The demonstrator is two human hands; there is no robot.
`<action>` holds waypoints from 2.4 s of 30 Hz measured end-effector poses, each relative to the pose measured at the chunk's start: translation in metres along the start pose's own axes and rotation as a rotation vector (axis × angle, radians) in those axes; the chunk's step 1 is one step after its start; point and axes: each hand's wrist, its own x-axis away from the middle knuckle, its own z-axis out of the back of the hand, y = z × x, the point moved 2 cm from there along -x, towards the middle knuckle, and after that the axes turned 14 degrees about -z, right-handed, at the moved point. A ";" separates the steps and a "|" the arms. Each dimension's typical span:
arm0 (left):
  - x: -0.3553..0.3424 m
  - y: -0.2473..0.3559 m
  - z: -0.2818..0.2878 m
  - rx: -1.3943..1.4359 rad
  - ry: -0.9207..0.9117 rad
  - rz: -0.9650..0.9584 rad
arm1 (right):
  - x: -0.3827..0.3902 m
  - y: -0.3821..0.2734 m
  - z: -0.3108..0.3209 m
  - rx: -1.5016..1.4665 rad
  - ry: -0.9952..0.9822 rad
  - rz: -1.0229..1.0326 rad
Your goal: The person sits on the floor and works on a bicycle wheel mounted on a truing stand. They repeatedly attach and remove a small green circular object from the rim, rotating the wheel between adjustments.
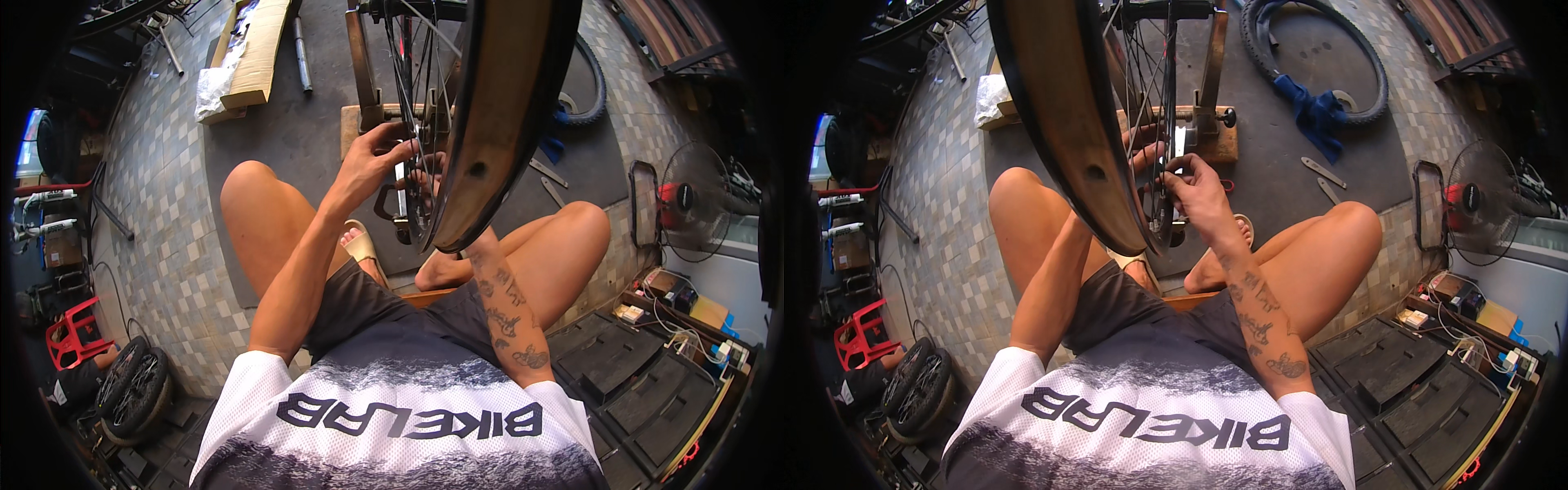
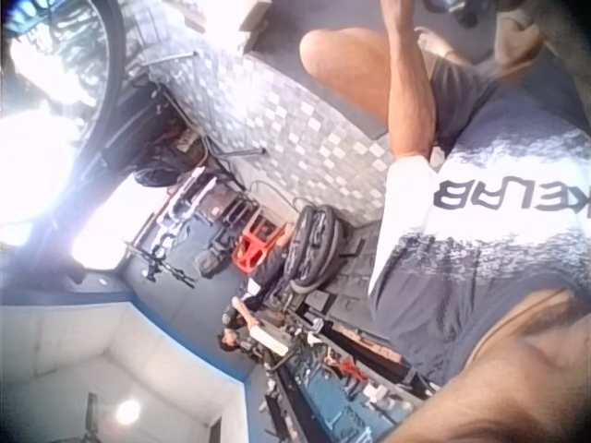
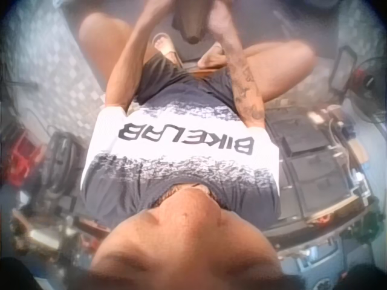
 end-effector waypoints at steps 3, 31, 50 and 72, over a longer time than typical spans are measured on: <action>-0.002 0.002 -0.001 -0.037 -0.018 -0.098 | 0.010 -0.004 -0.017 0.814 0.510 0.614; 0.009 0.014 -0.005 0.319 0.033 0.038 | -0.003 -0.027 0.014 0.042 -0.273 -0.031; 0.022 0.108 -0.002 -0.195 -0.111 0.003 | 0.084 -0.139 -0.053 0.621 -0.101 0.021; -0.021 0.018 0.022 -0.070 -0.293 0.168 | -0.007 -0.060 0.007 0.541 -0.058 -0.200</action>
